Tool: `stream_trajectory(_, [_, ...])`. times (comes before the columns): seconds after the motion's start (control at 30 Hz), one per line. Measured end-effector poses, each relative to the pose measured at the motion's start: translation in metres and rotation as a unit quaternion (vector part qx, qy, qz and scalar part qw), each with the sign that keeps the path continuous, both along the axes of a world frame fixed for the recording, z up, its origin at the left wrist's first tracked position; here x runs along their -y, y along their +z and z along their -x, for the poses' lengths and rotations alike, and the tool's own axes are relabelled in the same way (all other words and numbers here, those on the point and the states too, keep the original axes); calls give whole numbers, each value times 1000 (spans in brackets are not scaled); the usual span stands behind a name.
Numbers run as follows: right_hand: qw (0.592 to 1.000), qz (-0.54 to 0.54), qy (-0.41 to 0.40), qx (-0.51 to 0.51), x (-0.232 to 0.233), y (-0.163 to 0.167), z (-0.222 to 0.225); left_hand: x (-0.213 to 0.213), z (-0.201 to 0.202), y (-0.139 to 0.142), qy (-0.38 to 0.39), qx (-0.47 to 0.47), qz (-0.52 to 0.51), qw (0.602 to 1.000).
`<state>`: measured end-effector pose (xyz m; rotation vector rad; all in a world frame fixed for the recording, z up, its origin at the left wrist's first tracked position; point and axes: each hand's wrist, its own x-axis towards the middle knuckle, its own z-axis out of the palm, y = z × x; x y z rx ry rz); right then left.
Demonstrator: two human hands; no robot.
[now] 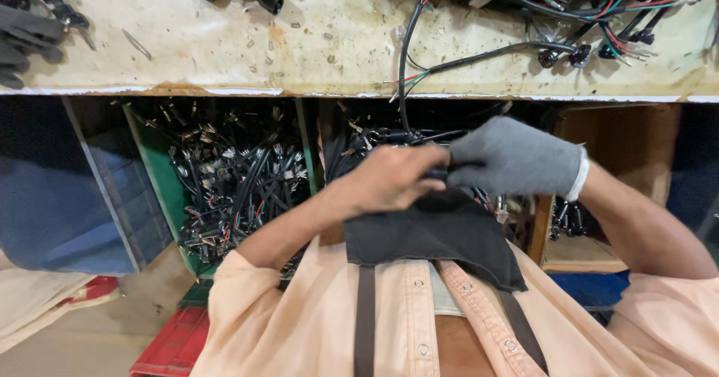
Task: The person repeatedly picks small black cylindrical electrical components from a pile on a workbench, inserts a wire into each one, and places the assembled unit on the table. The person wears a glove on the right hand and works continuously over a cluttered bench with bins of parts below.
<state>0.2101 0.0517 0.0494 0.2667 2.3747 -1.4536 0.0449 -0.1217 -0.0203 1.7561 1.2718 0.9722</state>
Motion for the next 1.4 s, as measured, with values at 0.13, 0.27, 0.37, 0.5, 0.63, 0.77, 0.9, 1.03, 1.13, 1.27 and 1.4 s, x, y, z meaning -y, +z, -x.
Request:
stream_trajectory(0.13, [948, -316, -14, -50, 3, 21, 25, 16, 0, -14, -87, -209, 46, 973])
stream_trajectory(0.27, [899, -427, -28, -98, 15, 20, 78, 27, 7, -10, -41, -221, 26, 974])
stream_trajectory(0.37, [899, -418, -22, -133, 15, 3, 87, 29, 9, -2, -5, -202, 17, 979])
stream_trajectory(0.5, [908, -354, -46, -217, -10, -16, 48, 27, 35, 3, 142, -107, -62, 982])
stream_trajectory(0.63, [854, -258, -244, -380, -27, -6, 4, 3, 87, -5, 390, -261, -95, 878])
stream_trajectory(0.77, [852, -133, -433, -261, -27, -1, 0, -33, 135, -20, 344, -423, -94, 833])
stream_trajectory(0.9, [835, -454, -274, -147, -14, -22, 9, -41, 156, -34, 311, -376, -89, 868])
stream_trajectory(1.03, [789, -489, -309, -206, -2, -38, 7, -33, 169, -32, 296, -326, -89, 893])
stream_trajectory(1.13, [797, -475, -281, -245, 4, -43, 19, -33, 170, -21, 337, -270, -102, 896])
stream_trajectory(1.27, [827, -471, -255, -171, -4, -53, 58, -28, 130, -8, 355, 81, -100, 926])
stream_trajectory(1.4, [825, -451, -258, -225, -15, -52, 62, -8, 70, -1, 281, 222, -3, 934])
